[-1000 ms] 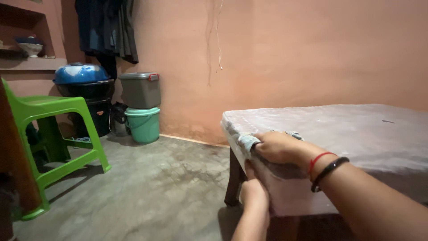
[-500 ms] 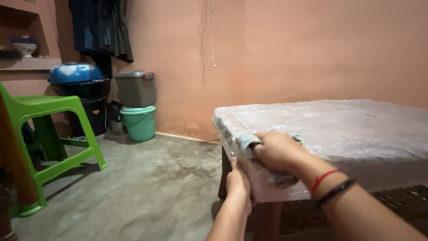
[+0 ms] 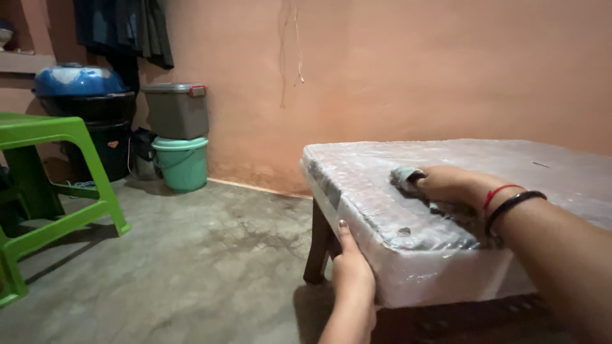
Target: The person attaches black rubber feet to the legs of a brown plastic stool, then places a plastic-wrapped cushion on the stool and wipes the cushion surface with a cloth.
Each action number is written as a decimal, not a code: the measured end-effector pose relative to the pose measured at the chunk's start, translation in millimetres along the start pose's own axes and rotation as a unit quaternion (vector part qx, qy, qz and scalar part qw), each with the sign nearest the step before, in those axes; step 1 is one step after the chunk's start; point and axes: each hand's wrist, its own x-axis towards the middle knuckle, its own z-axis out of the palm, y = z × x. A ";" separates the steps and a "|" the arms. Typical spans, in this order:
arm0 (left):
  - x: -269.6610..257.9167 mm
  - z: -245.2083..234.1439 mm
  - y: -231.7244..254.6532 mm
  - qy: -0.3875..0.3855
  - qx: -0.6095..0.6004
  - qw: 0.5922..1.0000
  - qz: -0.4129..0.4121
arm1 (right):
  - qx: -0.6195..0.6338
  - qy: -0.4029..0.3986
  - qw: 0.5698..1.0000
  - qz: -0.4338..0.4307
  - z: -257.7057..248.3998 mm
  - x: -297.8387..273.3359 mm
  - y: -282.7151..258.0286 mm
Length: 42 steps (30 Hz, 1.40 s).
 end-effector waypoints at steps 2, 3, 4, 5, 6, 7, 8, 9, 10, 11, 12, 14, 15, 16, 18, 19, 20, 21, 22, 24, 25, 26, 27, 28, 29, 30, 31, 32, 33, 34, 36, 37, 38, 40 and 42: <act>5.3 1.5 -0.3 0.008 0.019 1.000 0.003 | -0.018 -0.024 0.999 0.040 -1.8 14.3 4.1; 7.0 2.4 -0.8 0.013 0.020 1.000 0.002 | -0.002 -0.030 0.999 0.045 -0.9 17.7 6.2; 7.9 3.3 -1.4 0.018 0.021 1.000 0.000 | 0.013 -0.036 0.998 0.050 0.3 19.2 7.9; 8.4 3.0 -1.5 0.022 0.021 1.000 -0.001 | 0.028 -0.042 0.997 0.056 1.4 19.6 7.8; 8.8 1.8 -1.5 0.015 0.016 1.000 -0.002 | 0.013 -0.025 0.999 0.045 3.1 18.9 6.2; 8.9 2.7 -1.5 0.008 0.009 1.000 -0.003 | -0.004 -0.007 0.999 0.034 3.3 16.7 4.6; 8.7 3.4 -1.9 0.001 0.002 1.000 -0.003 | -0.020 0.010 0.999 0.023 3.3 12.6 1.6; 8.8 3.8 -2.1 0.005 0.000 1.000 -0.006 | -0.017 0.010 0.999 0.029 3.0 6.8 -4.0; 9.1 5.2 -1.8 0.009 -0.002 1.000 -0.008 | -0.013 0.010 0.999 0.035 1.5 -2.0 -10.1; 9.9 4.9 -2.3 0.013 -0.002 1.000 -0.011 | -0.008 0.010 0.999 0.042 0.8 -13.9 -17.4; 10.9 3.5 -3.3 0.015 -0.006 1.000 -0.014 | -0.002 0.011 0.999 0.042 0.0 -27.2 -26.9; 13.2 5.6 -4.9 0.014 -0.013 1.000 -0.016 | 0.008 0.016 0.999 0.045 -7.3 -59.0 -46.9; 15.7 6.8 -4.8 0.017 -0.011 1.000 -0.015 | 0.015 0.024 0.998 0.060 -11.3 -76.9 -56.4; 18.3 7.0 -4.5 0.021 -0.009 1.000 -0.014 | 0.022 0.032 0.996 0.075 -13.8 -96.4 -65.7; 20.9 8.4 -4.5 0.030 0.001 1.000 -0.008 | 0.025 0.045 0.996 0.071 -22.1 -132.5 -84.0; 21.3 7.4 -4.0 0.037 0.010 0.999 -0.003 | 0.022 0.050 0.997 0.052 -25.8 -148.7 -92.4; 20.9 7.4 -3.6 0.043 0.020 0.999 0.003 | 0.019 0.056 0.998 0.034 -31.2 -161.7 -99.4; 19.6 8.4 -4.6 0.026 -0.022 0.999 -0.025 | 0.039 0.037 0.997 0.062 -34.7 -174.1 -103.2; 18.7 7.6 -4.6 0.010 -0.064 0.996 -0.054 | 0.059 0.018 0.994 0.090 -34.5 -185.9 -105.2; 14.1 6.5 -5.0 -0.013 -0.113 0.991 -0.075 | 0.049 0.044 0.995 0.074 -34.6 -202.1 -104.9; 11.6 5.6 -4.8 -0.018 -0.119 0.990 -0.067 | 0.019 0.090 0.995 0.028 -31.2 -208.4 -102.8; 9.3 5.2 -3.8 -0.024 -0.125 0.990 -0.059 | -0.011 0.134 0.991 -0.018 -30.7 -210.7 -99.1; 7.1 3.9 -3.3 -0.022 -0.110 0.992 -0.062 | -0.008 0.139 0.990 -0.034 -29.6 -211.2 -94.8; 5.1 2.5 -2.2 -0.019 -0.095 0.993 -0.065 | -0.005 0.145 0.988 -0.049 -27.6 -210.2 -90.1; 2.6 2.1 -1.3 -0.017 -0.080 0.994 -0.068 | -0.003 0.150 0.987 -0.064 -25.7 -207.7 -85.2; 0.0 1.7 -0.7 -0.033 -0.089 0.994 -0.061 | 0.020 0.112 0.993 -0.016 -25.0 -202.8 -79.9; -2.6 0.9 -1.0 -0.047 -0.102 0.992 -0.054 | 0.042 0.071 0.996 0.030 -26.7 -194.3 -74.5; -4.7 0.0 -1.0 -0.061 -0.114 0.990 -0.048 | 0.063 0.031 0.995 0.076 -27.3 -184.2 -69.3; -6.5 -1.6 -0.8 -0.057 -0.108 0.991 -0.048 | 0.049 0.034 0.996 0.068 -25.5 -173.1 -64.0; -7.9 -2.2 0.2 -0.052 -0.103 0.992 -0.048 | 0.036 0.037 0.997 0.061 -25.0 -160.1 -57.1; -11.0 -2.8 1.7 -0.049 -0.092 0.993 -0.052 | 0.022 0.034 0.998 0.053 -23.1 -131.5 -38.4; -11.2 -3.1 2.7 -0.050 -0.087 0.993 -0.055 | 0.022 0.027 0.998 0.053 -21.5 -115.1 -27.4; -10.9 -3.8 3.4 -0.051 -0.082 0.994 -0.058 | 0.022 0.021 0.998 0.052 -18.5 -98.0 -16.2; -10.9 -4.1 2.5 -0.049 -0.078 0.994 -0.051 | 0.047 0.014 0.998 0.034 -12.5 -64.3 7.0; -6.8 -3.1 1.4 -0.049 -0.075 0.995 -0.039 | 0.046 0.007 0.999 0.023 -7.5 -32.3 30.4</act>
